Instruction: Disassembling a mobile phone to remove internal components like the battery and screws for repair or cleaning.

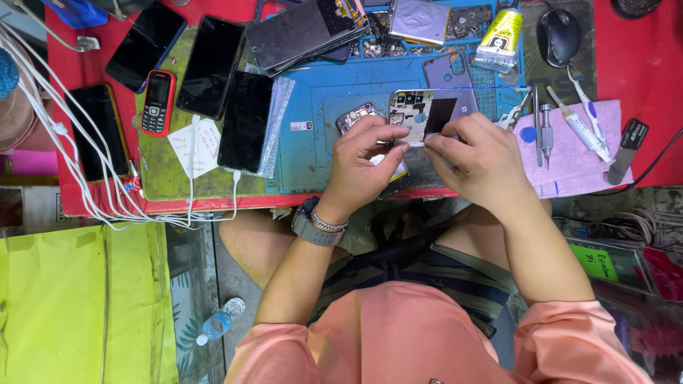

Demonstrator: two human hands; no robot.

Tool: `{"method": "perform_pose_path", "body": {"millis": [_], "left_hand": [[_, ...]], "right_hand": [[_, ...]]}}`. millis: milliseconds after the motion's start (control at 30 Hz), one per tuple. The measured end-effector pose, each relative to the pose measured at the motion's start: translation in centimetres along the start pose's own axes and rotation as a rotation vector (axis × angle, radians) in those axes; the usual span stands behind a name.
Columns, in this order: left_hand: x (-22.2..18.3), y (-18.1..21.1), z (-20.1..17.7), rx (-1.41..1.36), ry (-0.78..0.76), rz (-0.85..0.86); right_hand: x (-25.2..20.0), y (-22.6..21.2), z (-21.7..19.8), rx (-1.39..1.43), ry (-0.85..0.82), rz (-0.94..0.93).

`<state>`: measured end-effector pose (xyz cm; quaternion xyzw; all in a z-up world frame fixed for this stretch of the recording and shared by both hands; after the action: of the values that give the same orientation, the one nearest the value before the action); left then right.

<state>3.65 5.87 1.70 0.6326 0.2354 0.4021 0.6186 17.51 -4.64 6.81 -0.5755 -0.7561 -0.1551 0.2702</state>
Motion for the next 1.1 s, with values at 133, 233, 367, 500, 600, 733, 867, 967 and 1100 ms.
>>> {"method": "perform_pose_path", "body": {"millis": [133,233,367,500,600,733,867,967,1100], "left_hand": [[-0.1,0.2,0.0,0.003,0.017,0.012],[-0.1,0.4,0.1,-0.003,0.007,0.012],[-0.1,0.7,0.2,-0.006,0.022,0.022],[-0.1,0.7,0.1,-0.011,0.029,0.026],[-0.1,0.5,0.0,-0.020,0.024,0.027],[-0.1,0.8,0.1,-0.021,0.028,0.028],[-0.2,1.0,0.1,-0.016,0.029,0.032],[-0.3,0.9,0.1,-0.018,0.032,0.032],[-0.4,1.1,-0.1,-0.039,0.040,0.044]], "right_hand": [[-0.1,0.0,0.0,-0.041,0.025,-0.002],[-0.2,-0.2,0.0,-0.090,0.047,-0.010],[-0.1,-0.5,-0.2,-0.060,0.080,-0.023],[-0.2,-0.4,0.0,-0.028,0.087,-0.011],[-0.6,-0.1,0.1,-0.005,0.090,0.000],[-0.5,-0.2,-0.2,0.038,0.099,-0.003],[-0.3,-0.4,-0.2,0.040,0.100,-0.003],[-0.2,-0.5,-0.4,0.040,0.105,-0.007],[0.2,-1.1,-1.3,0.059,0.118,-0.025]]}}
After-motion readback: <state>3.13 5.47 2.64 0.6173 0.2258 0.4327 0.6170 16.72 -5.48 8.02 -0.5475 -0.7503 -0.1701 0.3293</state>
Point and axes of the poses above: each hand's wrist, its own x-axis towards the middle knuckle, its own z-axis out of the palm, y = z × x, the point moved 7 cm from there along x, towards the middle knuckle, and after that the axes turned 7 degrees about -z, right-handed, at the moved point
